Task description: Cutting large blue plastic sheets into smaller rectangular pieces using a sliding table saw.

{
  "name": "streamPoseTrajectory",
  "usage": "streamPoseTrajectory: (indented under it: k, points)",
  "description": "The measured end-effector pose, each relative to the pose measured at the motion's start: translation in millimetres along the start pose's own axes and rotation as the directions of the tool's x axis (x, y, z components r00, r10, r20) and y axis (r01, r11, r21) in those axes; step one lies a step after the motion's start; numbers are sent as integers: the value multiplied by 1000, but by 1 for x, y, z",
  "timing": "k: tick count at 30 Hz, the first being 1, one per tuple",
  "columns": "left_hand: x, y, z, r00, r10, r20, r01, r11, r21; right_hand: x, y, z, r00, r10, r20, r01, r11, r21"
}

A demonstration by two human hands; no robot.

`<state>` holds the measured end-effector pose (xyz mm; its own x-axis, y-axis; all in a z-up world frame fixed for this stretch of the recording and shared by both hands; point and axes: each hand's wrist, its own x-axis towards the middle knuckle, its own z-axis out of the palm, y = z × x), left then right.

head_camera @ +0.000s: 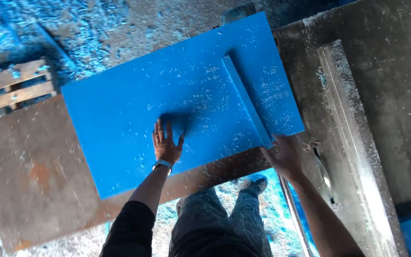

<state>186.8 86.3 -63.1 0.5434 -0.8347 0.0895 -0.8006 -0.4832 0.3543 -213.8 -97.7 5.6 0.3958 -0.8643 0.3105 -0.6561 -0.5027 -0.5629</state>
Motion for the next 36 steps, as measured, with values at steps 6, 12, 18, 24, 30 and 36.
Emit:
streamPoseTrajectory:
  k: [6, 12, 18, 24, 30, 36]
  points:
    - [13, -36, -17, 991, 97, -90, -92, 994, 65, 139, -16, 86, 936, 282, 209, -167, 881, -443]
    - [4, -52, -24, 997, 79, 2, -79, 991, 111, 221, -28, 72, 628, 677, 383, -650, 727, -221]
    - [-11, -55, -33, 996, 29, 85, -42, 987, 154, 200, -4, 87, 671, 668, 322, -556, 741, -376]
    - [-37, -60, -44, 944, -64, 324, -8, 976, 216, 187, -20, 88, 619, 697, 360, -626, 716, -310]
    - [-70, -45, -52, 992, 50, 120, -58, 996, 69, 104, -29, 81, 561, 707, 430, -496, 704, -509]
    - [-119, -41, -45, 985, 43, 169, -66, 989, 130, -25, -50, 113, 909, 282, 308, -128, 890, -437]
